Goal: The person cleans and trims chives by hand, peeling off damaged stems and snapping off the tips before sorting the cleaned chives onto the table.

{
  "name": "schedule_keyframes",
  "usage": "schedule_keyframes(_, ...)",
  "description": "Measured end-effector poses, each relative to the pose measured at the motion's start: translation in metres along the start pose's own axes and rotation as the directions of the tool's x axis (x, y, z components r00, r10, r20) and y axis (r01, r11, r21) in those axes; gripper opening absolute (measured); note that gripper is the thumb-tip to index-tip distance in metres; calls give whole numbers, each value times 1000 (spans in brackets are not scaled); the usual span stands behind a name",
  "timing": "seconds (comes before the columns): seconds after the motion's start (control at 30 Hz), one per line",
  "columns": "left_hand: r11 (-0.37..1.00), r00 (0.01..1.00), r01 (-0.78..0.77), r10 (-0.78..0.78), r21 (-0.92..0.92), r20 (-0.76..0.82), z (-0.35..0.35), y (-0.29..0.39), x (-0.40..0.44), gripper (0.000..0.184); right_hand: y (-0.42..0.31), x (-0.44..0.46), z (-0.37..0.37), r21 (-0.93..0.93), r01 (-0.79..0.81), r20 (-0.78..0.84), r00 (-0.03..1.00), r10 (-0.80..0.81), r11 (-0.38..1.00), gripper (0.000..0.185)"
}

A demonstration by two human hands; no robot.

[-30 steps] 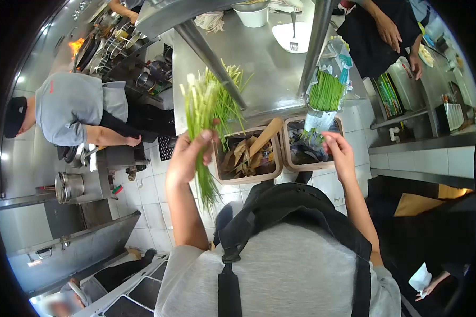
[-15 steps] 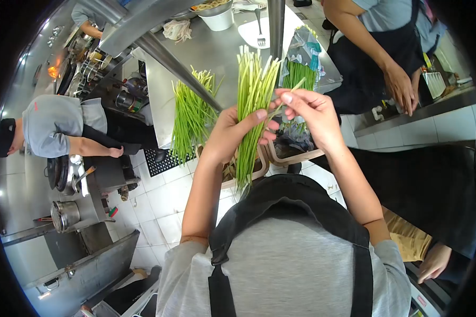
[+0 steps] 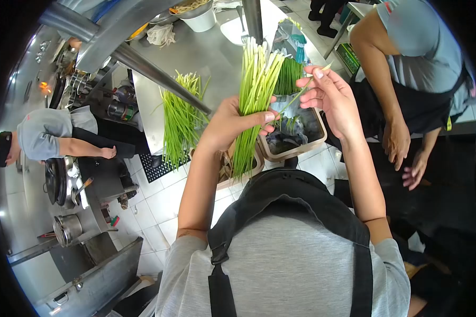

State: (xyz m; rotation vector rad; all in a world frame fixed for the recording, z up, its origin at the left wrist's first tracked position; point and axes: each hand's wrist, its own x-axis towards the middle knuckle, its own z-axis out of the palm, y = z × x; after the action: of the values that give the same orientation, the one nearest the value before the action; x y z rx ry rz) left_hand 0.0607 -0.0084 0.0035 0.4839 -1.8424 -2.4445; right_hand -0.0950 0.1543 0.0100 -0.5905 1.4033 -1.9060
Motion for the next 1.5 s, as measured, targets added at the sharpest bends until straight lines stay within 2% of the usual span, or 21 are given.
schedule_keyframes(0.17, 998, 999, 47, -48, -43, -23, -2, 3, 1, 35, 1, 6, -5, 48, 10, -25, 1000, -9, 999, 30)
schedule_keyframes(0.33, 999, 994, -23, 18, -45, -106, -18, -6, 5, 35, 21, 8, -32, -137, -4, -186, 982, -21, 991, 29)
schedule_keyframes(0.47, 999, 995, -36, 32, -39, -95, -23, -8, 8, 38, 86, 3, -73, -156, -104, -347, 937, 44, 982, 26)
schedule_keyframes(0.57, 997, 996, -20, 14, -77, -84, -25, -6, 11, 36, 143, 7, -103, -91, -144, -419, 903, 93, 985, 28)
schedule_keyframes(0.6, 996, 997, -16, 9, -88, -76, -25, -5, 13, 35, 160, 11, -114, -228, -192, -414, 907, 83, 955, 31)
schedule_keyframes(0.67, 998, 998, -4, 0, -57, -59, -29, -8, 19, 32, 190, 17, -133, -482, -273, -403, 913, 66, 833, 35)
schedule_keyframes(0.7, 999, 999, 0, -2, -39, -51, -31, -9, 20, 31, 200, 17, -139, -724, -211, -379, 917, -124, 657, 37)
schedule_keyframes(0.73, 1000, 998, -8, 7, -12, -67, -30, -6, 22, 29, 206, 19, -142, -898, -161, -297, 908, -295, 409, 38)
schedule_keyframes(0.77, 1000, 996, -16, 17, 14, -82, -28, -3, 23, 27, 211, 21, -146, -985, -128, -166, 887, -431, 116, 39)
schedule_keyframes(0.8, 999, 995, -23, 27, 37, -98, -28, -2, 24, 24, 186, 23, -123, -948, -124, -251, 859, -447, 294, 35)
schedule_keyframes(0.87, 999, 996, 6, -2, 41, -89, -29, -3, 28, 27, 125, 24, -78, -735, -46, -291, 923, -253, 676, 32)
schedule_keyframes(0.9, 999, 996, 20, -17, 42, -82, -30, -3, 31, 29, 99, 25, -58, -567, -31, -277, 948, -155, 823, 30)
schedule_keyframes(0.93, 999, 998, 17, -15, 42, -64, -29, -5, 32, 28, 81, 25, -40, -495, -9, -225, 967, -118, 869, 29)
schedule_keyframes(1.0, 999, 1000, 8, -8, 38, -26, -26, -4, 36, 26, 52, 26, -6, -341, 21, -106, 992, -61, 940, 27)
schedule_keyframes(1.1, 998, 1000, 1, -1, 55, 7, -24, -4, 40, 27, 34, 28, 20, -250, -6, 7, 1000, 8, 968, 26)
schedule_keyframes(1.2, 998, 999, 40, -40, -39, 11, -24, -4, 38, 30, 35, 32, 18, -170, -56, 2, 998, 58, 984, 25)
schedule_keyframes(1.3, 998, 999, 29, -30, -51, -18, -28, -8, 35, 27, 34, 32, 18, -91, -67, -33, 997, 64, 994, 22)
schedule_keyframes(1.4, 1000, 1000, 5, -5, 6, 1, -28, -11, 31, 28, 32, 31, 23, -137, -87, -5, 996, 87, 987, 22)
schedule_keyframes(1.5, 998, 998, 61, -61, 24, 35, -29, -12, 31, 28, 42, 35, 20, -206, -49, 73, 995, 65, 977, 23)
